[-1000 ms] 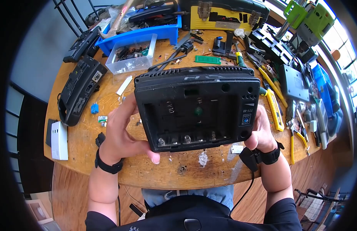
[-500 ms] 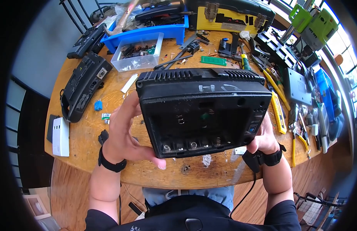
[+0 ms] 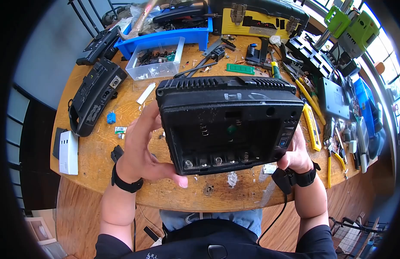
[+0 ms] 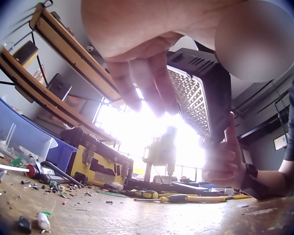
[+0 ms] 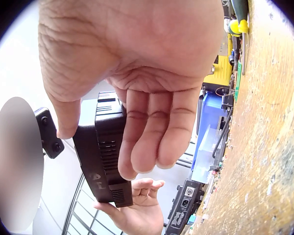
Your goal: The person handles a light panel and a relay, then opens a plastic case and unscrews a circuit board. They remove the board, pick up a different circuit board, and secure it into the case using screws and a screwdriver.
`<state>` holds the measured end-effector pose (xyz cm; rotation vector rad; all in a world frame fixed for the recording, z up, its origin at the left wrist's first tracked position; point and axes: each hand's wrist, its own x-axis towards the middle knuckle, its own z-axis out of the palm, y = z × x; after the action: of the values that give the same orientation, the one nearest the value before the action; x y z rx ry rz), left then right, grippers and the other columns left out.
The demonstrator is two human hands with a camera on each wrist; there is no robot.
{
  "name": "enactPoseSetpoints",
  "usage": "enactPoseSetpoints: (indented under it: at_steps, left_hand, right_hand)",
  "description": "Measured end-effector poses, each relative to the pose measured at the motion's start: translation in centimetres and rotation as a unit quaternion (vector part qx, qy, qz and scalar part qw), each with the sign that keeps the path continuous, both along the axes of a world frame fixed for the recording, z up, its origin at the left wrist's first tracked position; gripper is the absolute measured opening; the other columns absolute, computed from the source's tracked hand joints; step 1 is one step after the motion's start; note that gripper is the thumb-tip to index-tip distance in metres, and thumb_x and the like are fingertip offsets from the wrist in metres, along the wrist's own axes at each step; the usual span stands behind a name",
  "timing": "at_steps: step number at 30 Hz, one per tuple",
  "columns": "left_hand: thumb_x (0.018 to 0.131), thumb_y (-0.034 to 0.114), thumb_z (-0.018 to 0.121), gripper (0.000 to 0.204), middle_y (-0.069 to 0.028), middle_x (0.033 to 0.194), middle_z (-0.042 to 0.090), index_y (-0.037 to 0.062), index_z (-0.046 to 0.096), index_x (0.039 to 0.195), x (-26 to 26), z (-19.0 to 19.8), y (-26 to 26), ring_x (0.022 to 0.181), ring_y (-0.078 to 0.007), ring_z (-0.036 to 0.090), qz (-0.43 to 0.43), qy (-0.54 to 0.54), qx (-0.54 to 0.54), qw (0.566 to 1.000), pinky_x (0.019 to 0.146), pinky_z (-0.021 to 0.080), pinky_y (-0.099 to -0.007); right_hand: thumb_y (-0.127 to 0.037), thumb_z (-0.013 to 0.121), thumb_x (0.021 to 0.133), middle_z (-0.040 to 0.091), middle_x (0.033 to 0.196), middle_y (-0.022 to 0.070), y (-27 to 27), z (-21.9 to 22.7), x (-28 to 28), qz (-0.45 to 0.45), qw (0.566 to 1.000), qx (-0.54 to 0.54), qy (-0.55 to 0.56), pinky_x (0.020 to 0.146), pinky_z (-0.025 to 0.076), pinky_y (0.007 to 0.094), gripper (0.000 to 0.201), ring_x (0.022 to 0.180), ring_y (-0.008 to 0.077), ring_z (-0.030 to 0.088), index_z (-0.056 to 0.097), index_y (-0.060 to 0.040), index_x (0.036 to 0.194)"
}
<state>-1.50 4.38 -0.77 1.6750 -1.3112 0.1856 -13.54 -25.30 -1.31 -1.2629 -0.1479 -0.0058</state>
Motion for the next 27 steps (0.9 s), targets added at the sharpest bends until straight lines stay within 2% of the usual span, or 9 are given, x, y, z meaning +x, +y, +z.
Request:
enactPoseSetpoints:
  at_steps: [14, 27]
  left_hand:
    - [0.044, 0.053, 0.092, 0.13, -0.0176, 0.123, 0.061, -0.0066, 0.031, 0.142, 0.27, -0.38, -0.1, 0.107, -0.0271, 0.065, -0.02, 0.012, -0.019, 1.0, 0.093, 0.048, -0.0337]
    - [0.043, 0.053, 0.092, 0.128, -0.0178, 0.12, 0.062, -0.0074, 0.034, 0.14, 0.16, 0.16, -0.03, 0.108, -0.0281, 0.065, 0.003, -0.003, 0.003, 1.0, 0.093, 0.047, -0.0336]
  right_hand:
    - [-0.035, 0.094, 0.055, 0.062, 0.115, 0.0072, 0.08, 0.12, 0.11, 0.0, 1.0, -0.004, 0.006, 0.095, 0.042, 0.0286, 0.092, 0.106, 0.0133, 0.057, 0.052, 0.0055, 0.126]
    - [-0.033, 0.094, 0.057, 0.062, 0.114, 0.0062, -0.11, 0.09, 0.14, 0.002, 1.0, -0.013, 0.01, 0.092, 0.043, 0.0269, 0.09, 0.104, 0.0125, 0.058, 0.051, 0.0055, 0.126]
